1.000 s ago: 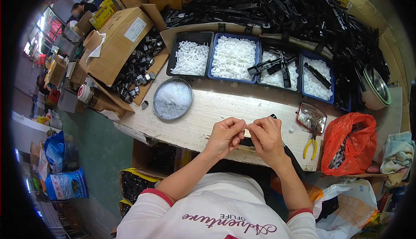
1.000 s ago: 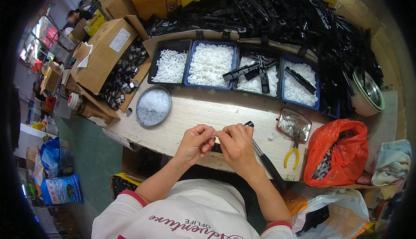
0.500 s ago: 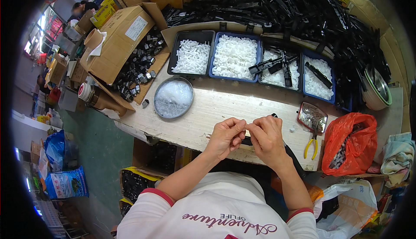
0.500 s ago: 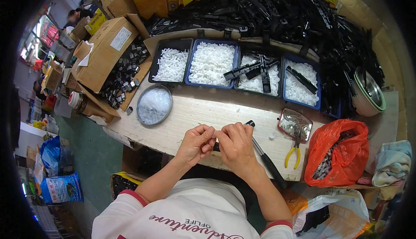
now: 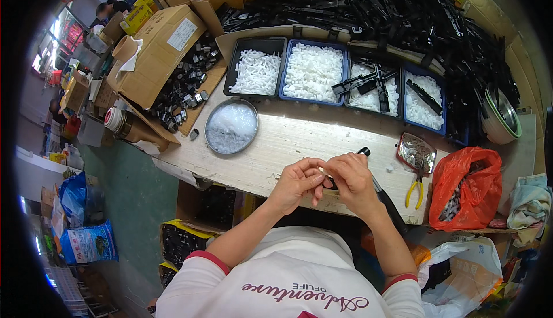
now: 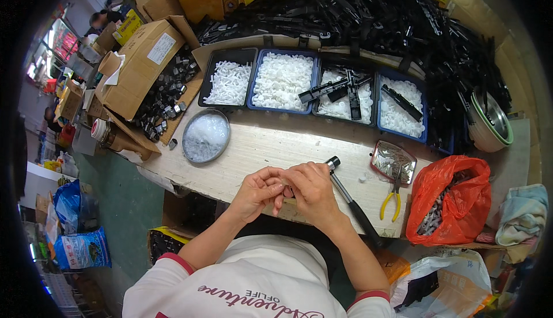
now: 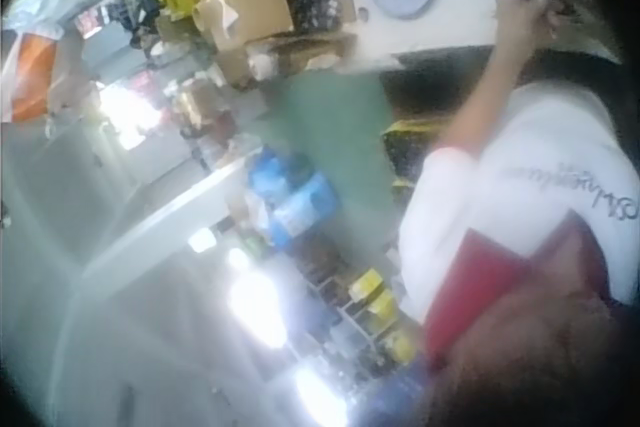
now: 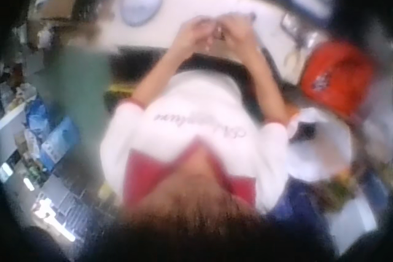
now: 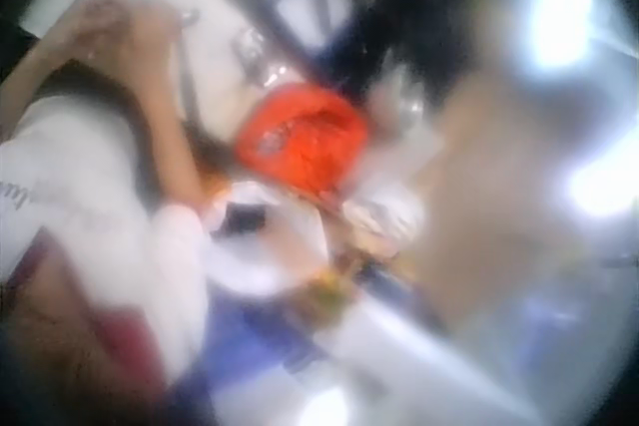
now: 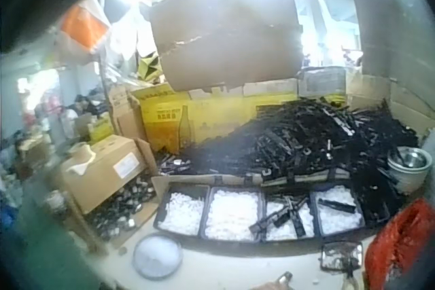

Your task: The person assembles small lock mechanisms at a cluttered workbench. They place a lock body into a wooden jig, insert a metal pin, and strike it with a hammer. The person then uses pliers to adjust the pin and removes the assembled unit from the jig, placing it into a red plastic bag. This process is repeated for multiple units.

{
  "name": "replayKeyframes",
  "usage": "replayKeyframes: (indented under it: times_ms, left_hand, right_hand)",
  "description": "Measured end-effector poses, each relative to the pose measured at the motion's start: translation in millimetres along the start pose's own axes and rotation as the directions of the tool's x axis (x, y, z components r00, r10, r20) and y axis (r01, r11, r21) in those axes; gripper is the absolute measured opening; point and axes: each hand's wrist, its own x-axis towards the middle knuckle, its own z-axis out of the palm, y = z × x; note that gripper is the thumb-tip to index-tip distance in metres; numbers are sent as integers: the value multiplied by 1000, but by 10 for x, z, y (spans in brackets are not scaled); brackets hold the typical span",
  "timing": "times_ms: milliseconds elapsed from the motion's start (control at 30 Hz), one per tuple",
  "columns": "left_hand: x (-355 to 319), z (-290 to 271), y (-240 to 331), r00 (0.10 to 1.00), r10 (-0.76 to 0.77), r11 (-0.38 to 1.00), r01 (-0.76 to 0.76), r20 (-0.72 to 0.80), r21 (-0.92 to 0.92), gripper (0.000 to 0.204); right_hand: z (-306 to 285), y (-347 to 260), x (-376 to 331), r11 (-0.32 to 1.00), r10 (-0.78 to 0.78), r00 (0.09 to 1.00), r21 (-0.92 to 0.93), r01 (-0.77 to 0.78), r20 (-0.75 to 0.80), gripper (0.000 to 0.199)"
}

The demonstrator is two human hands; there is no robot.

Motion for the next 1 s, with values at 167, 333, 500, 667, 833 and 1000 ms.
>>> replayKeyframes:
  times_ms: [167, 333, 500, 667, 833, 1000]
  left_hand:
    - [-38, -59, -83, 997, 74, 997, -74, 1, -26, 25]
    - [-69, -70, -167, 986, 166, 985, -165, -14, 55, 24]
    - [-84, -64, -256, 929, 367, 908, -347, -44, 235, 24]
    - [-70, -66, -294, 926, 371, 916, -350, -78, 198, 23]
    - [-92, -104, -123, 945, 293, 873, -204, -143, 443, 21]
    - [-21, -310, -87, 904, 427, 635, -287, -16, 717, 19]
  right_hand:
    - [21, -42, -91, 996, 82, 993, 38, -79, -81, 11]
    - [126, -43, -140, 989, 128, 988, 92, -120, -84, 11]
    - [185, -70, -151, 984, 116, 987, 148, -98, -113, 10]
    - [230, -79, -125, 997, 55, 987, 53, -48, -148, 10]
    - [192, -6, -168, 989, 134, 991, -56, -135, -16, 11]
    - [221, 36, -289, 965, 153, 975, -235, -113, 159, 11]
